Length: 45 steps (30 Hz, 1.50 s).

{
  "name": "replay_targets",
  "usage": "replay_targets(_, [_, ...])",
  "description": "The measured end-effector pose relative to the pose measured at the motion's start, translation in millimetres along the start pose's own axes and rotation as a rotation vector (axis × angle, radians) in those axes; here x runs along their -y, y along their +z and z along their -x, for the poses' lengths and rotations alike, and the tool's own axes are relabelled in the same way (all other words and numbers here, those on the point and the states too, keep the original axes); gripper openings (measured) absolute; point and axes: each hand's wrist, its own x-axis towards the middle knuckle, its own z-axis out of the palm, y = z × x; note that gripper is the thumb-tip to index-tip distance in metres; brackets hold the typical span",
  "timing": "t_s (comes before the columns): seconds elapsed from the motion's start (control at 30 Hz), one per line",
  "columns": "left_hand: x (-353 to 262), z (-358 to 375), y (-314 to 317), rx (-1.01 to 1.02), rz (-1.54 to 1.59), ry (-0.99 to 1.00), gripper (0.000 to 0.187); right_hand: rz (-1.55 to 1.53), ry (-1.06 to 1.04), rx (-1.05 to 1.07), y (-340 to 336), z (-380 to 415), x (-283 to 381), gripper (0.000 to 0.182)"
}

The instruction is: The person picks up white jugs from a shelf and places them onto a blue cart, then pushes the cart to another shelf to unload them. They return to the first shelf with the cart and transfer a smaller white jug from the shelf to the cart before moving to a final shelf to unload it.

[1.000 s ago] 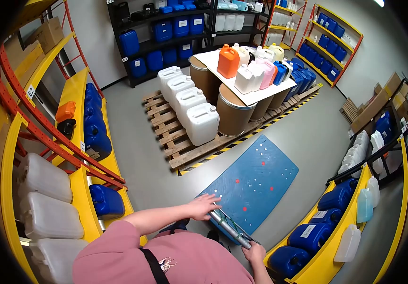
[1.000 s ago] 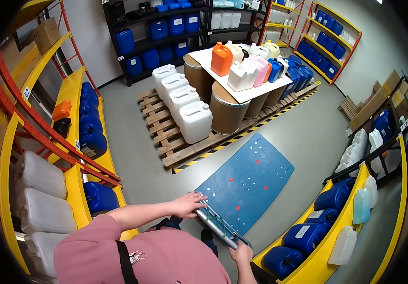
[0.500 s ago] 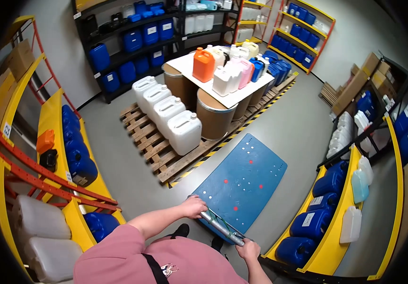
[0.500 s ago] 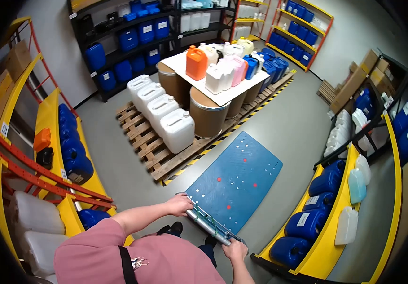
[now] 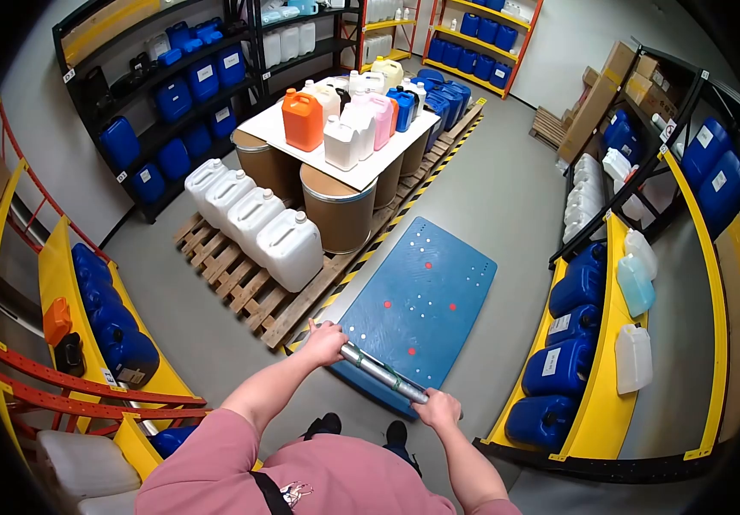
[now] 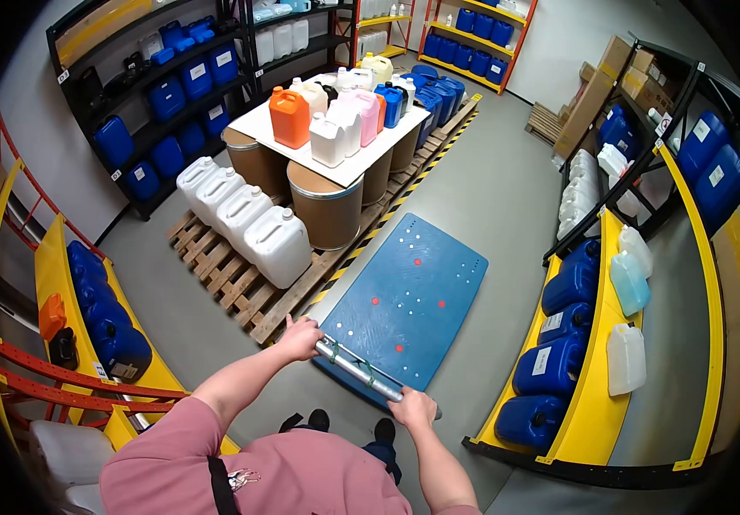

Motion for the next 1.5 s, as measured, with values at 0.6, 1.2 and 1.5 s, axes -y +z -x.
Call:
replay_targets(0.6, [-25.7,-202.7,-41.5,-0.112,0.027,-0.211,0.042,-0.083,-0.052,-0.022,-114.5,-163.3,-20.2,0.05])
replay_targets(1.2, [-41.7,-384.3,-116.1,-0.098,-0.049,-0.211,0.034,-0.091,-0.162,-0.108,-215.8,-315.7,-34.5,0.04])
replay_targets(1.5, [-32.1,-484.1,-163.1,0.002,-0.041,-0.171,0.049,-0.036,-0.044,-0.138,-276.4,-400.7,-17.6,0.036])
